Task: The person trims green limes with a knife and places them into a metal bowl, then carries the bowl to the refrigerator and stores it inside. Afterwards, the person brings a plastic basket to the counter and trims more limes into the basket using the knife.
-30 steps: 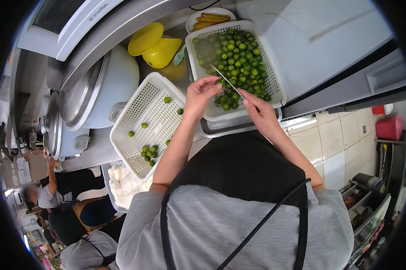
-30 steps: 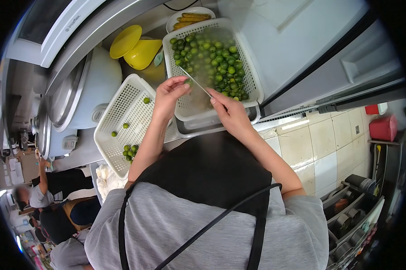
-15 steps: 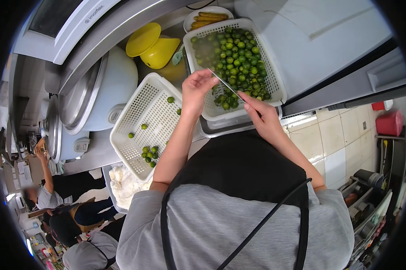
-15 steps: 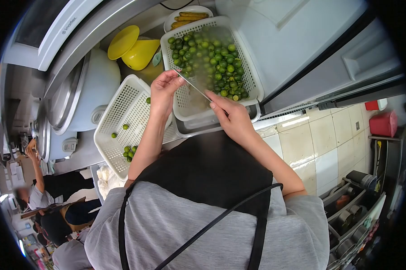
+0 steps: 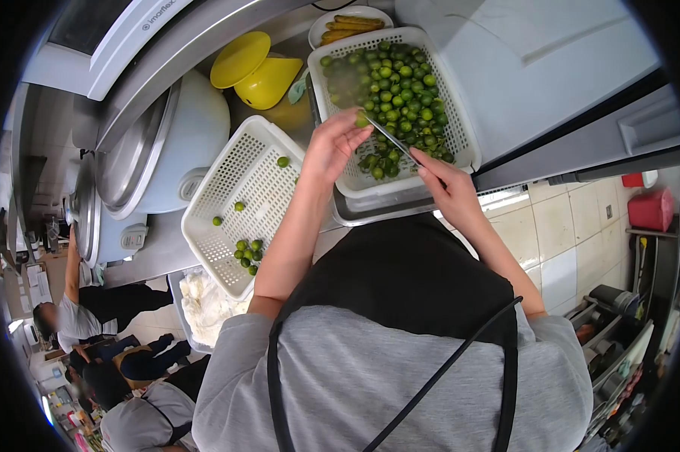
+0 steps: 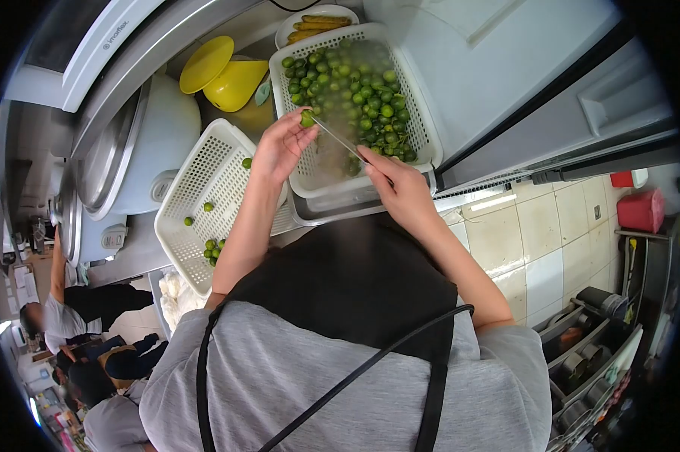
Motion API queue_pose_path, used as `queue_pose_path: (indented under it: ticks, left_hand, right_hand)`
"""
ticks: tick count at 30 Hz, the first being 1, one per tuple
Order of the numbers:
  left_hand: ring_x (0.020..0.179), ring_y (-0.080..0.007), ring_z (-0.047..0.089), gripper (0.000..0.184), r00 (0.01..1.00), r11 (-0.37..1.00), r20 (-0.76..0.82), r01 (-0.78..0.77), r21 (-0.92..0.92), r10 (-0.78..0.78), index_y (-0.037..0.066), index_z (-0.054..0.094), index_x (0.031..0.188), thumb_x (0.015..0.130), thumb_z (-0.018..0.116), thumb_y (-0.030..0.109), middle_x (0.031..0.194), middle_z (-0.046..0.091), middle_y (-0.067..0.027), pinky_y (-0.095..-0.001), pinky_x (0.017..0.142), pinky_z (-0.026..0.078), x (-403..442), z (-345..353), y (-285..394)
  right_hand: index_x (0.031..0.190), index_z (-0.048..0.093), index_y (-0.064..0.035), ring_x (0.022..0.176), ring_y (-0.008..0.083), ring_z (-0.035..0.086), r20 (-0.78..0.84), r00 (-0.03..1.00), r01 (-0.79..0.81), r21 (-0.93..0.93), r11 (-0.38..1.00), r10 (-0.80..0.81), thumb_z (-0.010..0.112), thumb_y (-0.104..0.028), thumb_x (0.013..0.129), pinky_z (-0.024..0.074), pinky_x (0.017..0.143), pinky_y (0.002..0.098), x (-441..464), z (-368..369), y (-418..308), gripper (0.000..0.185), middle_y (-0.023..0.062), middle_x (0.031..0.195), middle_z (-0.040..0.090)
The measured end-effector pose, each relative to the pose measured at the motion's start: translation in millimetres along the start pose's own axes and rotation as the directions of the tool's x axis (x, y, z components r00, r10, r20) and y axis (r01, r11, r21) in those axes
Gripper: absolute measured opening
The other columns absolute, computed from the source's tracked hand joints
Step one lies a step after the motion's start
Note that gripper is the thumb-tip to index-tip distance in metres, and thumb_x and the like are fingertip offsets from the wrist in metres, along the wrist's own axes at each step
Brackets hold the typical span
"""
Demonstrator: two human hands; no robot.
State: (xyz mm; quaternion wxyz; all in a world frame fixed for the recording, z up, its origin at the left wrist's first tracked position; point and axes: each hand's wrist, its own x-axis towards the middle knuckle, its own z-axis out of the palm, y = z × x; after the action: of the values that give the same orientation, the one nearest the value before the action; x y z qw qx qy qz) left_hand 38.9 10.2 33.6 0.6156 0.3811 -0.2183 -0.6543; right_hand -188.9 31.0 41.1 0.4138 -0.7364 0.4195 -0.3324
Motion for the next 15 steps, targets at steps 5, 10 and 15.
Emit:
queue_pose_path:
  ticks: [5, 10, 15]
  left_hand:
    - [0.082, -0.0221, 0.06, 0.026, 0.984, 0.735, -0.07, 0.17, 0.656, -0.166, -0.005, 0.059, 0.091, 0.078, 0.056, 0.017, 0.088, 0.061, -0.0135, -0.0322, 0.076, 0.05, 35.3, -3.2, -13.3]
    - [0.084, -0.025, 0.061, 0.031, 0.991, -0.429, -0.055, -0.001, 0.903, -0.118, -0.005, 0.062, 0.083, 0.072, 0.066, 0.024, 0.086, 0.061, -0.018, -0.0311, 0.072, 0.049, 57.6, -3.5, -61.2]
    - [0.071, -0.0214, 0.059, 0.026, 0.969, 0.036, 0.227, -0.231, 0.972, 0.097, -0.001, 0.061, 0.09, 0.068, 0.069, 0.011, 0.087, 0.062, -0.0126, -0.031, 0.063, 0.047, 33.0, 3.1, -38.2]
  right_hand:
    - [0.116, 0.054, -0.0115, 0.075, 0.0259, 0.059, -0.057, 0.996, -0.074, -0.013, 0.997, 0.073, 0.05, -0.017, 0.087, 0.0448, 0.069, 0.0301, -9.1, -11.6, 8.2, 0.029, 0.0166, 0.094, 0.061]
    - [0.115, 0.054, -0.0099, 0.082, 0.028, 0.06, -0.101, 0.994, -0.044, -0.019, 0.999, 0.042, 0.05, -0.017, 0.087, 0.0451, 0.072, 0.0303, -8.1, -12.2, 4.7, 0.029, 0.017, 0.097, 0.061]
    - [0.115, 0.054, -0.0068, 0.086, 0.0277, 0.06, -0.13, 0.991, -0.006, 0.038, 0.999, 0.011, 0.051, -0.014, 0.087, 0.045, 0.075, 0.0301, -10.1, -15.0, 2.7, 0.029, 0.0174, 0.102, 0.06]
